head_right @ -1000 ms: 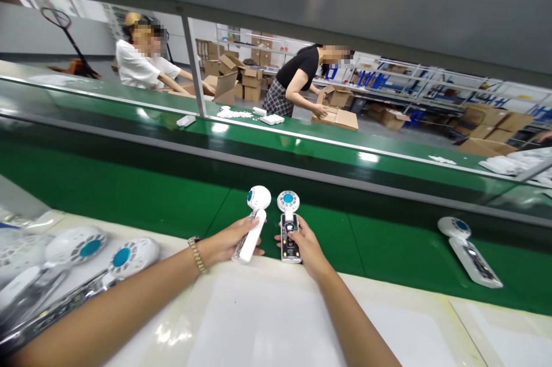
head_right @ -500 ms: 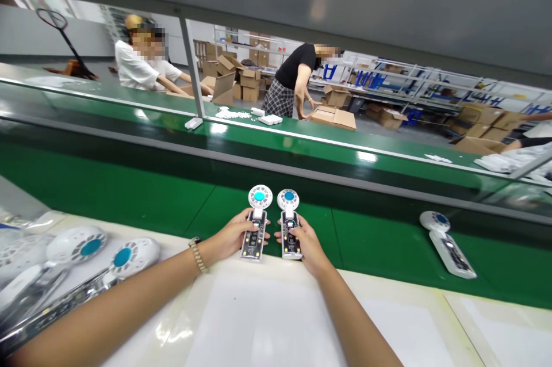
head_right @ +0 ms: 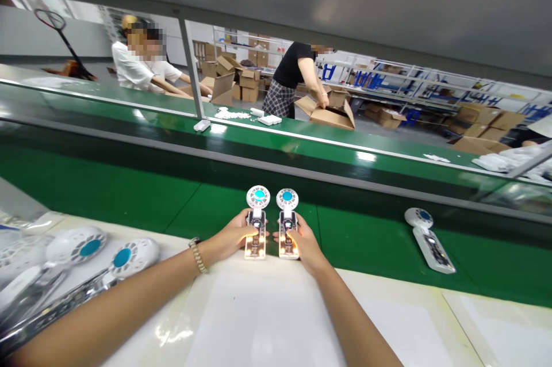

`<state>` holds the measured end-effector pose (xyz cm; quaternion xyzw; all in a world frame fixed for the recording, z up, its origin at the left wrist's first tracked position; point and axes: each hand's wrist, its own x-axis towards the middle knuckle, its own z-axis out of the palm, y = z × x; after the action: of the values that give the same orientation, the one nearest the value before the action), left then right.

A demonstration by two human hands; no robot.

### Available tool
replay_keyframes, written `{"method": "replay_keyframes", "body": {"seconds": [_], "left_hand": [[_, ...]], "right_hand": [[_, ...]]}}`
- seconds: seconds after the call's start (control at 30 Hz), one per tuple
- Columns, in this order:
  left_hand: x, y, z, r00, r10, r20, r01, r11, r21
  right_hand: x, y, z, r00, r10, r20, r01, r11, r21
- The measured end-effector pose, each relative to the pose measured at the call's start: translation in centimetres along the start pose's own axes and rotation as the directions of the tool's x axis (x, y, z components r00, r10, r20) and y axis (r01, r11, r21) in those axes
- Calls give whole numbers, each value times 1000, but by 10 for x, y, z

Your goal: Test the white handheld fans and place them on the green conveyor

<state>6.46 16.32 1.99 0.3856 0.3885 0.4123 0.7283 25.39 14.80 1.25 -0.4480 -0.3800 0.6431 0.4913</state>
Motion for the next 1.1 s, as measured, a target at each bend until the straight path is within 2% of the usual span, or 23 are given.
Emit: {"method": "replay_keyframes", "body": {"seconds": [0.2,0.53,0.83,1.1], "left_hand": [[1,-1,0,1000,-10,2,10,1000,0],[-1,1,0,1000,-13,9,13,999,30],[2,0,0,1000,-27,-12,27,1000,-9],[4,0,0,1000,-1,-6,1,1000,0]], "right_hand": [[-1,-2,1,999,33,-9,-33,999,10],[-1,-1,2,1000,14,-3,-14,1000,26],[1,-2,4,999,24,-35,-22,998,53],[0,-3,4,1000,-3,-3,3,999,44]]}}
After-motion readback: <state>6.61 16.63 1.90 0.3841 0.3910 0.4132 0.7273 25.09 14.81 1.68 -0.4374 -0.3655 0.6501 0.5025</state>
